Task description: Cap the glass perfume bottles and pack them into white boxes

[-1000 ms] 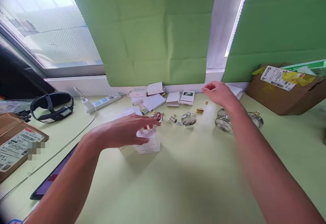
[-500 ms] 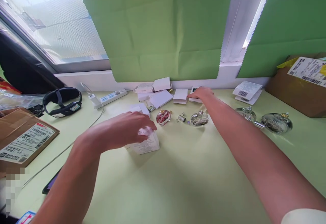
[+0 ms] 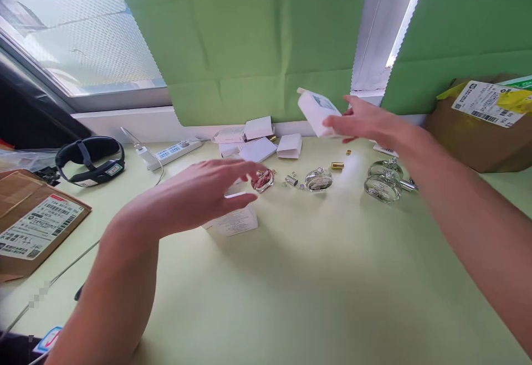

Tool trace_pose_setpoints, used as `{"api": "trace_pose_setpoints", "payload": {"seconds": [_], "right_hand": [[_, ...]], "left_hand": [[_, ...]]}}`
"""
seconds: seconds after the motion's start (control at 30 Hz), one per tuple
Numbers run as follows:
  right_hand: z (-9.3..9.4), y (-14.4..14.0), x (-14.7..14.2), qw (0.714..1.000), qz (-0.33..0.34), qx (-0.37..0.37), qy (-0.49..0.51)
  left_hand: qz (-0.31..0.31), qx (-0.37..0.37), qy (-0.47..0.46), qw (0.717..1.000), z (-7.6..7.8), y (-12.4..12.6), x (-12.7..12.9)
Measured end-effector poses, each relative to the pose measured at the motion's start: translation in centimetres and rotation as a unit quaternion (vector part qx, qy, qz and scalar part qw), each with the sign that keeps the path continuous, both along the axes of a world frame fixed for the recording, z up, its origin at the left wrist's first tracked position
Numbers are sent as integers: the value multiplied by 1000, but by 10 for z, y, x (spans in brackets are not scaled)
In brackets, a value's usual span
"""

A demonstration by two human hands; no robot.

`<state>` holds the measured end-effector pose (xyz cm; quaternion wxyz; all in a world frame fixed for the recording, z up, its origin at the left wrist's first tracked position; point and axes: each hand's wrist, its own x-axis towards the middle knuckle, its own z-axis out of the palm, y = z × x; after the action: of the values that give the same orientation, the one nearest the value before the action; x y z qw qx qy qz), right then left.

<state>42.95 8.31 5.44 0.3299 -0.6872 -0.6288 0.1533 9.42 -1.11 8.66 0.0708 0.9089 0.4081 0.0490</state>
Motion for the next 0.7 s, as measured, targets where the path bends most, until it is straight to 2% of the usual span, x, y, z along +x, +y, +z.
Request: {"api": "trace_pose_setpoints", "payload": {"seconds": [0.03, 0.13, 0.2, 0.23, 0.33, 0.4, 0.47, 0.57, 0.7], "right_hand": [[-1, -26, 6, 997, 64, -40, 29], [-21, -98, 15, 983, 141, -97, 69], [-43, -130, 12, 957, 208, -169, 109], [-54, -140, 9, 947, 243, -182, 104], [-82, -150, -2, 937, 287, -184, 79], [-95, -147, -7, 933, 289, -190, 98], [-104, -144, -9, 924, 293, -204, 138], [-114, -143, -8, 904, 299, -212, 220], [-126, -141, 0, 878, 259, -187, 358]], "left_hand": [[-2, 15, -64, 998, 2, -7, 8], [36, 77, -270, 959, -7, -29, 41], [39, 111, -331, 936, -27, -37, 61], [21, 107, -329, 938, -42, -37, 68], [-66, 40, -254, 964, -91, -30, 76], [-78, -27, -223, 971, -122, -24, 73], [-77, -66, -205, 973, -144, -19, 68], [-68, -68, -212, 973, -160, -18, 63], [-70, -49, -236, 968, -164, -19, 62]]}}
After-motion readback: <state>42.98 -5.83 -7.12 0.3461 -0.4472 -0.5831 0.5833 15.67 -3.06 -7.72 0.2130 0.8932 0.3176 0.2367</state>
